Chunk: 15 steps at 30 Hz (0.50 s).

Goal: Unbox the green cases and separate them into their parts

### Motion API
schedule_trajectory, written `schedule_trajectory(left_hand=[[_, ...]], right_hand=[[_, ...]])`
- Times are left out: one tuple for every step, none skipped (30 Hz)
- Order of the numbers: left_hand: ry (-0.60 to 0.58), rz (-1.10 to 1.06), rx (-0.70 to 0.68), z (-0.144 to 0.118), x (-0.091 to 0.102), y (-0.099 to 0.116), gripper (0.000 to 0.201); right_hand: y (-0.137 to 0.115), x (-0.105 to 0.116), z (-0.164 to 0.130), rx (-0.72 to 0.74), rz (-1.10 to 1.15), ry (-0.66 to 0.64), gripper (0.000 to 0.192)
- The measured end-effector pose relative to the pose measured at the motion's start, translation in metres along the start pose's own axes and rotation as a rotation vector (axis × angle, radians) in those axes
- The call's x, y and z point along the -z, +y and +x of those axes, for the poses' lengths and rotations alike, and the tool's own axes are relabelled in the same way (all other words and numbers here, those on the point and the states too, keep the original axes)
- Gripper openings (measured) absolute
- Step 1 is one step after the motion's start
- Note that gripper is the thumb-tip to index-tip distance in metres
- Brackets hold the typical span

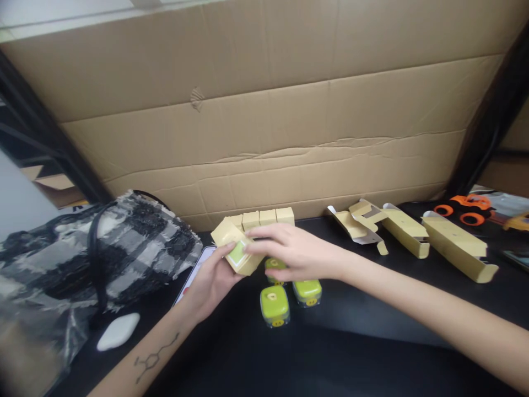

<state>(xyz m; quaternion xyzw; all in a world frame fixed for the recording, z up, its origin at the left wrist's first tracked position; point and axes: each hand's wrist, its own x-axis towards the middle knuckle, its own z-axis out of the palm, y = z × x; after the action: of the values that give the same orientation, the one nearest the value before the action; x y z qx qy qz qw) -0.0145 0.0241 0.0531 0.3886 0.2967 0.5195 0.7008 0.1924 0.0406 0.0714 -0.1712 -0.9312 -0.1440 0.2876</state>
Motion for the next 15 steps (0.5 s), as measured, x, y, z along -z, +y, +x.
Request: schedule_trajectory(left_hand=[[-0.03,0.005,0.027,-0.001,-0.001,-0.001,0.03],[-0.056,0.006,0.05,-0.002,-0.002,-0.002,0.029],[-0.075,0.005,0.067,-0.004,-0.002,-0.002,0.028],[-0.087,0.002,0.08,-0.005,-0.003,-0.003,0.028],[-0.089,-0.002,0.084,-0.006,-0.005,-0.003,0.028],[-0.085,-0.004,0.084,-0.006,-0.005,-0.003,0.028],[-0.074,-0.005,0.08,-0.007,-0.006,-0.003,0.03],[-0.055,-0.007,0.073,-0.007,-0.007,-0.002,0.032],[-0.037,-0.01,0.064,-0.007,-0.008,-0.002,0.034],[-0.021,-0.015,0.056,-0.008,-0.008,-0.002,0.035],[-0.009,-0.022,0.049,-0.008,-0.008,-0.002,0.036],[0.004,-0.029,0.043,-0.008,-0.009,-0.001,0.035],[0.016,-0.034,0.036,-0.008,-0.009,-0.001,0.035],[0.026,-0.037,0.03,-0.009,-0.009,-0.001,0.033],[0.036,-0.039,0.023,-0.01,-0.009,0.0,0.031]], right_hand=[[-0.005,0.001,0.002,0.095,-0.101,-0.007,0.034],[-0.008,0.001,0.003,0.165,-0.194,-0.011,0.029],[-0.011,0.0,0.004,0.208,-0.271,-0.007,0.028],[-0.013,0.0,0.004,0.224,-0.329,0.004,0.029],[-0.015,-0.001,0.005,0.22,-0.366,0.023,0.028],[-0.016,-0.001,0.005,0.2,-0.389,0.046,0.027],[-0.016,-0.002,0.005,0.171,-0.404,0.069,0.026],[-0.017,-0.002,0.005,0.143,-0.41,0.087,0.025],[-0.018,-0.002,0.005,0.123,-0.409,0.105,0.024],[-0.019,-0.003,0.005,0.11,-0.405,0.12,0.023],[-0.02,-0.003,0.005,0.106,-0.401,0.133,0.023],[-0.022,-0.003,0.005,0.107,-0.399,0.145,0.024],[-0.024,-0.003,0.005,0.112,-0.404,0.156,0.025],[-0.025,-0.003,0.005,0.118,-0.415,0.166,0.027],[-0.027,-0.002,0.005,0.124,-0.434,0.175,0.028]])
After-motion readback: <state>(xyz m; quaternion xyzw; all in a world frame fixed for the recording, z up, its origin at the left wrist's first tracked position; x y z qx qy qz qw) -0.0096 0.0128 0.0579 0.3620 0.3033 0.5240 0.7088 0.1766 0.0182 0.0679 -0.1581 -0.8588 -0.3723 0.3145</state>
